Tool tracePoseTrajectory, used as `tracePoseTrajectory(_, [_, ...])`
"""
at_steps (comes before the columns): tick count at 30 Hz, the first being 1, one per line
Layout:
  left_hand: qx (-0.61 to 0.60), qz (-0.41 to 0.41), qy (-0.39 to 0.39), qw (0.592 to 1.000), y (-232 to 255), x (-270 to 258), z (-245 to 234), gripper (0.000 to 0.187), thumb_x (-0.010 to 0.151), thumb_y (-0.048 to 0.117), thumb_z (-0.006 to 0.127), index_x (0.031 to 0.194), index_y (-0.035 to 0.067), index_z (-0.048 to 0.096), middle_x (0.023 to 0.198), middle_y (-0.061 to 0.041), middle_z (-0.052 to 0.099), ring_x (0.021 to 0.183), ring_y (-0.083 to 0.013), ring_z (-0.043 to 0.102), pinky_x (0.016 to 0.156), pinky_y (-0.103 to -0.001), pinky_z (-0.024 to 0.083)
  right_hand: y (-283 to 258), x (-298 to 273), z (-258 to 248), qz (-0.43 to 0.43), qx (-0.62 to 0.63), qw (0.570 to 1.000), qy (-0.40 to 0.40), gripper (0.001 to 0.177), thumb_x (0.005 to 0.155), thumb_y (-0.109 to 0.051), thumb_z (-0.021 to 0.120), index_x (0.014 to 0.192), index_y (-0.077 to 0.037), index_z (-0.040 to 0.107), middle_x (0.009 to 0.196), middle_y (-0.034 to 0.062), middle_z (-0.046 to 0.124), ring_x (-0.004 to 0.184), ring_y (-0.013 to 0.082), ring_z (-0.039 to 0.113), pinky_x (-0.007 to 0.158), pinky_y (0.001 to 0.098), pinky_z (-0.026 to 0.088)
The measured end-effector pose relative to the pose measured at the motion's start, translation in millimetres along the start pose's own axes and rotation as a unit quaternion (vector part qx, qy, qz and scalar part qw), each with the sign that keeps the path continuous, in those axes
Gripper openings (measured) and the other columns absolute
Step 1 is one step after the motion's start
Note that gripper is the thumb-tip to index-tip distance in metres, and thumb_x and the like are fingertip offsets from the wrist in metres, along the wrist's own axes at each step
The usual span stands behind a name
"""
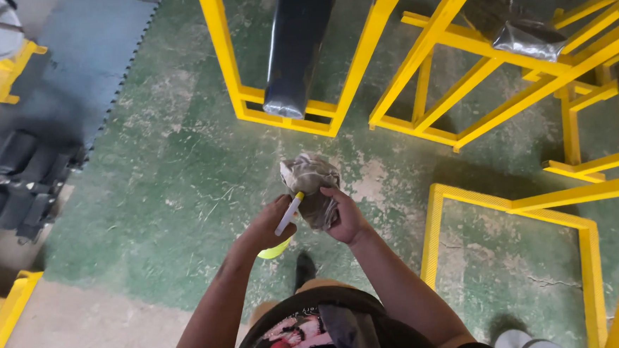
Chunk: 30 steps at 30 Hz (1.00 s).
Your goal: Cleaning gym equipment by spraying it with cleaner and wiping it down with a cloth.
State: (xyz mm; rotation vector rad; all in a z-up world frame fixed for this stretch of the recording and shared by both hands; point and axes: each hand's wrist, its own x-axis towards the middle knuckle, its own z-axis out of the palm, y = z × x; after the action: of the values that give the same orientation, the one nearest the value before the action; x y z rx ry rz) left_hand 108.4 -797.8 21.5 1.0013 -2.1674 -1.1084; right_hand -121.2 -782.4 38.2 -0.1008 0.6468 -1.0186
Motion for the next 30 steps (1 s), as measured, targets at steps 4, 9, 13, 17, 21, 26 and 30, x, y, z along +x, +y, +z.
tracePoseTrajectory(4, [-0.008, -0.016, -0.011, 1.0, 6.6, 54.0, 2.2, 0.042, 0.074, 0.011, 0.074, 0.111, 0.003, 0.054, 0.11, -0.019, 0.058, 0.103, -0.044, 0.058, 0.086, -0.049, 0.051, -36.9, 15.7, -27.7, -0.017, 0.022, 0.999, 0.021, 0.043, 0.098, -0.019, 0.059, 0.135, 0.001, 0.057, 0.131, 0.0164, 0.068, 0.118, 0.0305, 0.068, 0.108, 0.0454, 0.052])
tracePoseTrajectory(9, [-0.008, 0.022, -0.073, 0.997, -11.3, 116.1, 16.6, 0.048, 0.071, 0.008, 0.076, 0.115, 0.003, 0.059, 0.109, -0.019, 0.061, 0.104, -0.0424, 0.06, 0.088, -0.05, 0.052, -73.0, 14.2, -53.4, -0.066, 0.054, 0.996, 0.007, 0.043, 0.099, -0.018, 0.058, 0.137, 0.003, 0.056, 0.133, 0.019, 0.066, 0.12, 0.0333, 0.066, 0.109, 0.0478, 0.051])
tracePoseTrajectory(13, [-0.06, 0.082, -0.036, 0.994, -23.8, 168.8, 17.2, 0.072, 0.07, 0.004, 0.074, 0.138, -0.001, 0.051, 0.12, -0.022, 0.061, 0.109, -0.0408, 0.062, 0.091, -0.047, 0.053, -111.4, 12.0, -53.7, -0.107, 0.073, 0.991, 0.028, 0.046, 0.099, -0.018, 0.057, 0.14, 0.003, 0.053, 0.136, 0.0198, 0.064, 0.122, 0.0341, 0.065, 0.11, 0.0486, 0.05])
tracePoseTrajectory(17, [-0.138, 0.028, -0.064, 0.988, -30.0, 237.8, 3.0, 0.071, 0.074, 0.004, 0.069, 0.142, 0.002, 0.049, 0.122, -0.017, 0.064, 0.103, -0.0279, 0.073, 0.089, -0.04, 0.058, -156.5, 15.9, -37.2, -0.167, 0.063, 0.982, 0.054, 0.053, 0.095, -0.018, 0.055, 0.144, 0.001, 0.049, 0.139, 0.0197, 0.062, 0.125, 0.0343, 0.064, 0.111, 0.0489, 0.049])
tracePoseTrajectory(21, [-0.129, 0.099, -0.04, 0.986, -28.8, 317.3, -26.3, 0.062, 0.074, 0.002, 0.07, 0.134, 0.002, 0.057, 0.125, -0.019, 0.062, 0.105, -0.0314, 0.069, 0.092, -0.041, 0.056, -204.7, 46.9, -46.7, -0.238, 0.033, 0.968, 0.073, 0.056, 0.096, -0.02, 0.057, 0.147, 0.0, 0.048, 0.141, 0.0201, 0.061, 0.126, 0.0342, 0.061, 0.11, 0.0492, 0.048])
tracePoseTrajectory(26, [-0.069, 0.207, 0.034, 0.975, -53.2, 408.9, -57.1, 0.054, 0.074, 0.0, 0.065, 0.127, 0.002, 0.062, 0.127, -0.019, 0.063, 0.123, -0.041, 0.059, 0.102, -0.046, 0.052, -302.2, 113.7, 4.3, -0.368, -0.026, 0.925, 0.094, 0.053, 0.098, -0.02, 0.059, 0.148, -0.005, 0.048, 0.143, 0.0128, 0.059, 0.13, 0.0297, 0.058, 0.111, 0.0459, 0.048])
tracePoseTrajectory(30, [-0.138, 0.134, -0.017, 0.981, -53.7, 462.6, -99.6, 0.051, 0.078, 0.005, 0.061, 0.129, 0.003, 0.058, 0.132, -0.021, 0.057, 0.12, -0.0395, 0.06, 0.093, -0.042, 0.057, -398.0, 213.1, 4.2, -0.534, -0.289, 0.784, 0.133, 0.038, 0.108, -0.018, 0.062, 0.142, -0.001, 0.06, 0.144, 0.0121, 0.062, 0.136, 0.0281, 0.055, 0.116, 0.0411, 0.043])
